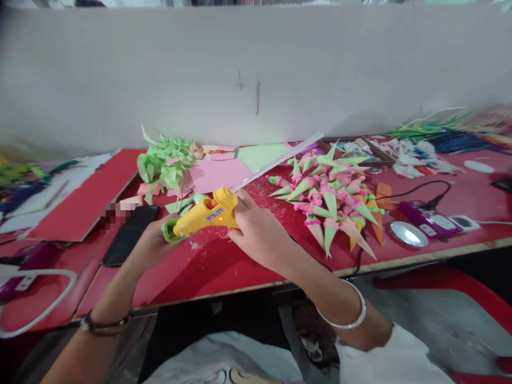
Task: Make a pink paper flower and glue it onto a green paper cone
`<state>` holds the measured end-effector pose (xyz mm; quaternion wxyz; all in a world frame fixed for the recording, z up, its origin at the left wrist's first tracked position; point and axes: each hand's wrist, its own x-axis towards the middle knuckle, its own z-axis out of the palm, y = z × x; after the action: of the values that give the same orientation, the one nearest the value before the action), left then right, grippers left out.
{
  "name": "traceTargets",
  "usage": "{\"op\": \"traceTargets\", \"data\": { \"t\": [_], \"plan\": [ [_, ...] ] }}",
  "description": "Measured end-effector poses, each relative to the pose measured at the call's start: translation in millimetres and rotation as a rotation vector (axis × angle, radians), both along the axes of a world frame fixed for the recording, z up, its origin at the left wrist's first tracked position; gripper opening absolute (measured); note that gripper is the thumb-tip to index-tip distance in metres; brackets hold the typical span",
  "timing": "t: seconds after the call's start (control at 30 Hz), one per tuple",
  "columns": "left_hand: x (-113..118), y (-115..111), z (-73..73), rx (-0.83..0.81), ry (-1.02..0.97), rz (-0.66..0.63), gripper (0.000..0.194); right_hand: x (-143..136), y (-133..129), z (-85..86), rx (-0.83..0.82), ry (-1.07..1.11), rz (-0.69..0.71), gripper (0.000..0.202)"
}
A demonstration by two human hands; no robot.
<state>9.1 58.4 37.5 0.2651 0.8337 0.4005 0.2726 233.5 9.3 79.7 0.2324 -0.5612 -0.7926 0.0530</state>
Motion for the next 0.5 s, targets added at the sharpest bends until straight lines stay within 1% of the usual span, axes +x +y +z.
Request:
{"op": "traceTargets", "data": {
  "t": [0.1,0.27,0.5],
  "plan": [
    [-1.5,-0.8,2.5,0.027,0.049,0.024,0.013,1.9,-0.5,0.9,0.001,-0.010,0.004,0.033],
    [-5.6,-0.1,4.6,0.095,0.096,0.022,0.007,5.3,-2.0,2.4,0.022,-0.029,0.011,0.034],
    [-12.1,-0.1,5.9,0.156,0.151,0.064,0.003,10.2,-2.5,5.0,0.059,-0.095,-0.026,0.035]
  ]
}}
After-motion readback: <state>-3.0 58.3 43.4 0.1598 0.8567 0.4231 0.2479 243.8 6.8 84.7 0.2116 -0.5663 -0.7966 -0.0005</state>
